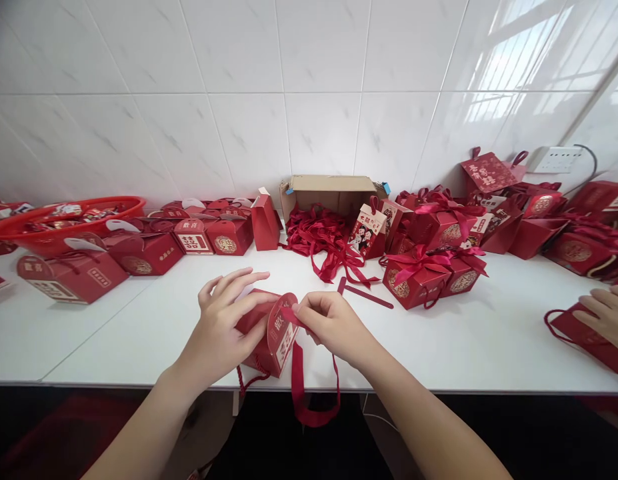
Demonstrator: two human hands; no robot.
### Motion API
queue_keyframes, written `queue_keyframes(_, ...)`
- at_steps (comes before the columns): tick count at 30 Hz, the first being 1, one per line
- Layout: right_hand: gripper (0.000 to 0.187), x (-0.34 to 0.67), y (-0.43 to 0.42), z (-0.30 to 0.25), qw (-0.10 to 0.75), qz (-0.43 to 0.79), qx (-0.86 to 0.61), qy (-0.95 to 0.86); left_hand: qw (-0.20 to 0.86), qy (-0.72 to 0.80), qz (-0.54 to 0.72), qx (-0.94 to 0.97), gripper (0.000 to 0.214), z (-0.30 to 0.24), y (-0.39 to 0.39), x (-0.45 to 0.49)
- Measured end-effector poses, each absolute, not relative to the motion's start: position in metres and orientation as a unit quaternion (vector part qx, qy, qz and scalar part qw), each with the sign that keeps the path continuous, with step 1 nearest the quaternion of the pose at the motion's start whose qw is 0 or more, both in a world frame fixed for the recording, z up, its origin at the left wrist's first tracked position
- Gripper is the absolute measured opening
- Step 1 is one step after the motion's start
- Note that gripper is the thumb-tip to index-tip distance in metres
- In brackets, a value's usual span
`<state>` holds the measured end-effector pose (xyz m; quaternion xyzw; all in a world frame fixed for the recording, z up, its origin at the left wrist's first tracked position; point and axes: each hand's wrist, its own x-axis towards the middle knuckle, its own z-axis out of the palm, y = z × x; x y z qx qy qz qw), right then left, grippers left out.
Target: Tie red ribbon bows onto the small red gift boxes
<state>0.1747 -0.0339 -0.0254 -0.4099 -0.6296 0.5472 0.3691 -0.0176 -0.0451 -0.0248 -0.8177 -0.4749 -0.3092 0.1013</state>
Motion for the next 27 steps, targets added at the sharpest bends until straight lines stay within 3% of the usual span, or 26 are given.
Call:
queue_keyframes(22, 0.034, 0.167, -0.027, -0.027, 0.345, 0.554, -0.415, -0.634, 0.123, -0.475, -0.330, -0.807, 0.015, -0.027, -0.044, -0.013)
queue_keyframes(24, 0.034, 0.166, -0.025, -0.028, 0.351, 0.509, -0.417, -0.666, 0.136, -0.476, -0.344, -0.798, 0.016, -0.026, -0.044, -0.014)
queue_keyframes(27, 0.025, 0.165, -0.019, -0.027, 0.434, 0.346, -0.427, -0.714, 0.160, -0.479, -0.381, -0.774, 0.015, -0.019, -0.042, -0.016)
